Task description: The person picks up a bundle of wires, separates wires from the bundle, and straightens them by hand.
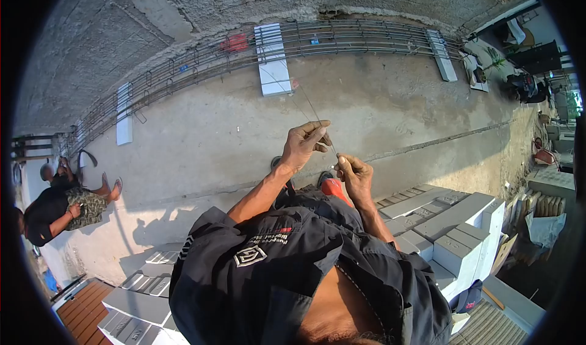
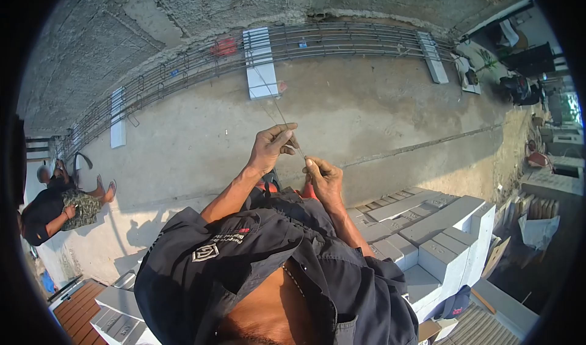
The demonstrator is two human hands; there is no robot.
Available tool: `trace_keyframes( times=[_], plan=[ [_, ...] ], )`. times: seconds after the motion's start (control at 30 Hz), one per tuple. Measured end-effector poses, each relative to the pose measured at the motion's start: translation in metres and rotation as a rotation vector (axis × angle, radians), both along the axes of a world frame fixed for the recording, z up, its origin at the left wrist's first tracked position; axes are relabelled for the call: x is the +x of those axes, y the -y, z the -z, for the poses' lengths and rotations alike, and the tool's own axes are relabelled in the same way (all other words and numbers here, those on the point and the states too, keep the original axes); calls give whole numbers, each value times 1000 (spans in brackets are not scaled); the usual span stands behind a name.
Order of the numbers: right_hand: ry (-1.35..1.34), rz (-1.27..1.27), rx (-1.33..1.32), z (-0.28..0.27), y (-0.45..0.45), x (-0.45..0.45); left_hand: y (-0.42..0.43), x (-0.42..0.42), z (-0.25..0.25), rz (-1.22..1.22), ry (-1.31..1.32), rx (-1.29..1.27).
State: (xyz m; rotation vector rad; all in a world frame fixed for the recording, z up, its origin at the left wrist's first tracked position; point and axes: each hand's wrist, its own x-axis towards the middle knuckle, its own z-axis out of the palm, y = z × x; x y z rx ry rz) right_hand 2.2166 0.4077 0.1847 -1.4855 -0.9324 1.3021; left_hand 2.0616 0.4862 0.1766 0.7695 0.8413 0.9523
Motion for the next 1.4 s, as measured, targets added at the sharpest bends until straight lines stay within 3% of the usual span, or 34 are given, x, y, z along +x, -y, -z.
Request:
trace_keyframes(
  times=[0.27, 0.4, 0.6, 0.7, 0.93, 1.03, 1.13, 1.27, 1.4],
  plan=[
    [-177, -129, 19, -2, 7, 64, 48, 64, -11, -150, 52, -29],
    [-88, -213, 68, -4, 15, 80, 71, 82, -12, -217, -18, -19],
    [0, -298, 92, -10, 18, 95, 90, 90, -19, -357, 76, -71],
    [78, -312, 132, -9, 17, 90, 95, 94, -19, -336, -55, -5],
    [145, -225, 274, 0, 25, 61, 104, 81, -16, -361, -72, -76],
    [26, -284, 128, -6, 30, 53, 109, 68, -13, -422, 29, -73],
    [201, -310, 210, -6, 32, 44, 107, 58, -19, -439, 43, -73],
    [238, -358, 183, -10, 31, 32, 104, 45, -13, -423, 51, -116],
    [386, -448, 238, -14, 33, 28, 93, 23, -20, -452, 196, -304]
  ],
)
